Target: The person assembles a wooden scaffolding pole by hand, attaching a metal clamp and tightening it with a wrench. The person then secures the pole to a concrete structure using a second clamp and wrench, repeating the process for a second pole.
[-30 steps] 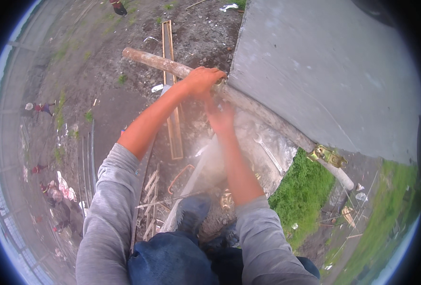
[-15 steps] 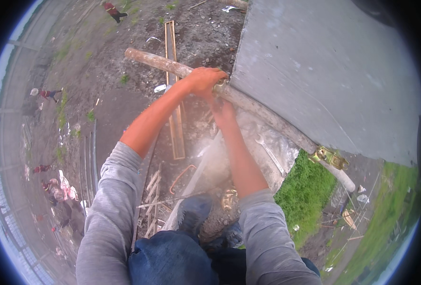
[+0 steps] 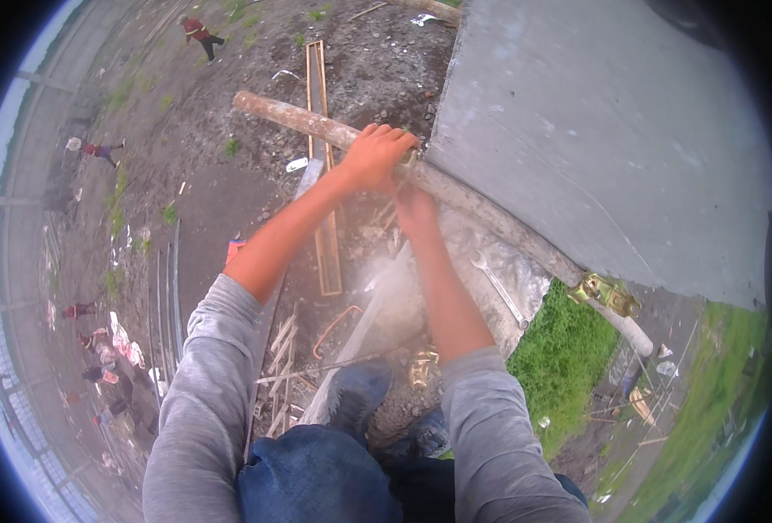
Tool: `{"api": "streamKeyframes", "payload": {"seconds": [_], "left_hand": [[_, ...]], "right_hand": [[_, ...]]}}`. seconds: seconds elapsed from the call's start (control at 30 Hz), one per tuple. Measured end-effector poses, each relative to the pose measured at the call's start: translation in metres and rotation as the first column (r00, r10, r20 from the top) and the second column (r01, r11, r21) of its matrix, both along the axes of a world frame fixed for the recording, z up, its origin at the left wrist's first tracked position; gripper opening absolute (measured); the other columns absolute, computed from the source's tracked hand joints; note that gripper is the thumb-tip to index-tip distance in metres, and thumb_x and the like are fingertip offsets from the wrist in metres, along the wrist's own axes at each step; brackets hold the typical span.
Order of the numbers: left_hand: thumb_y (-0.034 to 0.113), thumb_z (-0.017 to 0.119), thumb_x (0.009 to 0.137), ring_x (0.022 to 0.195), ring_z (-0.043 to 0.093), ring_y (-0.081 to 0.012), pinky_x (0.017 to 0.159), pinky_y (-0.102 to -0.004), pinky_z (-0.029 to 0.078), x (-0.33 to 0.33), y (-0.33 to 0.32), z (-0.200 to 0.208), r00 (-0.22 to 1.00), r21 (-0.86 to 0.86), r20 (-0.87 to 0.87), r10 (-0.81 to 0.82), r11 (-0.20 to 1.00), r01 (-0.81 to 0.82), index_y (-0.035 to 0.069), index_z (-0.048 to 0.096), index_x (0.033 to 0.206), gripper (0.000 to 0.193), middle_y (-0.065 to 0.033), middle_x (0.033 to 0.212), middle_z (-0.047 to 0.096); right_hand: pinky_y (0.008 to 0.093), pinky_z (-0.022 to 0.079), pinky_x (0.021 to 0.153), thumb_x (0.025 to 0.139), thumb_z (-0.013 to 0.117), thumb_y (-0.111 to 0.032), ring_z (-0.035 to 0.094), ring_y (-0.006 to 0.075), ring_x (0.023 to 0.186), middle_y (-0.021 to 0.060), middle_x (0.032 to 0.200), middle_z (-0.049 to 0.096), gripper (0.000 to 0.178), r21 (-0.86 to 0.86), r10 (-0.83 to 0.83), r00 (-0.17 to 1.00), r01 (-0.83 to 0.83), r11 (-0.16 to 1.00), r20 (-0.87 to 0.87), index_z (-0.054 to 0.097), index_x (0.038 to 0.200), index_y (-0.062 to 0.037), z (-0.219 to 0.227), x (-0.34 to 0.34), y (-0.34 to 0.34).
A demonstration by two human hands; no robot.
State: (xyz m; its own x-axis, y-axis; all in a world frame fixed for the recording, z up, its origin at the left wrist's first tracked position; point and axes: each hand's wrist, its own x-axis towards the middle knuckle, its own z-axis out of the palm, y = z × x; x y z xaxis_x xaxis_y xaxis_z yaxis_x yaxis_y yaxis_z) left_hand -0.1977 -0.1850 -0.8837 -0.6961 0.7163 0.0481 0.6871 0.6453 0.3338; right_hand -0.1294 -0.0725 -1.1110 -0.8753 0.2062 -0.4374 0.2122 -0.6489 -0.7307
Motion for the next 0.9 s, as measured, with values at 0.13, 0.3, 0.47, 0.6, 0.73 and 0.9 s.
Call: {"api": "streamKeyframes", "payload": {"seconds": [0.13,0.3,0.47,0.6,0.73,0.9], "left_hand": [[0.017,0.093,0.052,0.122,0.06,-0.0338,0.11,-0.0514,0.041,-0.001,-0.002,-0.006,1.0,0.022,-0.02,-0.005,1.0,0.005,0.016,0.051,0.136,0.094,-0.0097,0.122,0.067],[0.02,0.093,0.053,0.123,0.061,-0.0328,0.114,-0.058,0.036,-0.003,-0.001,-0.01,0.992,-0.07,0.122,0.026,0.997,-0.018,0.017,0.046,0.139,0.098,-0.0101,0.119,0.068],[0.023,0.093,0.049,0.119,0.063,-0.0338,0.111,-0.0544,0.039,-0.005,0.004,-0.009,0.992,-0.027,0.128,-0.008,1.0,0.011,0.016,0.048,0.136,0.098,-0.0108,0.116,0.069],[0.021,0.093,0.049,0.115,0.064,-0.0342,0.103,-0.0483,0.042,-0.008,0.003,-0.01,0.987,0.002,0.15,-0.053,0.999,0.053,0.015,0.049,0.135,0.097,-0.0122,0.114,0.07],[0.021,0.092,0.048,0.113,0.064,-0.0345,0.098,-0.0457,0.044,-0.009,0.001,-0.013,0.99,0.028,0.131,-0.06,0.998,0.057,0.015,0.05,0.135,0.096,-0.0125,0.113,0.07],[0.022,0.092,0.049,0.114,0.064,-0.036,0.096,-0.0475,0.046,-0.005,0.002,-0.012,0.993,0.012,0.113,-0.026,1.0,0.024,0.015,0.05,0.135,0.096,-0.0124,0.114,0.069]], "right_hand": [[0.0432,0.046,0.105,0.095,0.056,-0.003,0.055,0.0296,0.124,0.0167,0.134,0.058,0.039,-0.228,-0.001,0.999,0.009,0.974,0.034,0.052,0.133,0.005,0.043,0.011,0.006],[0.0441,0.048,0.105,0.088,0.055,0.001,0.058,0.0334,0.12,0.0232,0.128,0.06,0.036,-0.562,-0.067,0.998,0.047,0.826,-0.015,0.054,0.122,0.0132,0.083,0.019,0.003],[0.0468,0.048,0.108,0.087,0.055,0.0,0.057,0.0352,0.12,0.0221,0.124,0.06,0.03,-0.666,-0.124,0.99,0.133,0.734,0.062,0.055,0.115,0.0105,0.094,0.024,0.009],[0.0481,0.048,0.108,0.087,0.057,0.0,0.057,0.0355,0.118,0.02,0.122,0.058,0.032,-0.707,-0.17,0.985,0.144,0.692,0.035,0.054,0.118,0.0079,0.105,0.031,0.006],[0.0473,0.047,0.109,0.094,0.061,-0.008,0.054,0.0344,0.122,0.0189,0.13,0.051,0.039,-0.726,-0.207,0.977,0.184,0.663,0.059,0.05,0.129,0.0046,0.122,0.034,-0.001],[0.0413,0.038,0.11,0.093,0.075,-0.045,0.045,0.0263,0.13,0.0135,0.14,0.044,0.071,-0.586,-0.091,0.996,0.062,0.808,-0.02,0.045,0.145,-0.0083,0.132,0.029,0.001]]}}
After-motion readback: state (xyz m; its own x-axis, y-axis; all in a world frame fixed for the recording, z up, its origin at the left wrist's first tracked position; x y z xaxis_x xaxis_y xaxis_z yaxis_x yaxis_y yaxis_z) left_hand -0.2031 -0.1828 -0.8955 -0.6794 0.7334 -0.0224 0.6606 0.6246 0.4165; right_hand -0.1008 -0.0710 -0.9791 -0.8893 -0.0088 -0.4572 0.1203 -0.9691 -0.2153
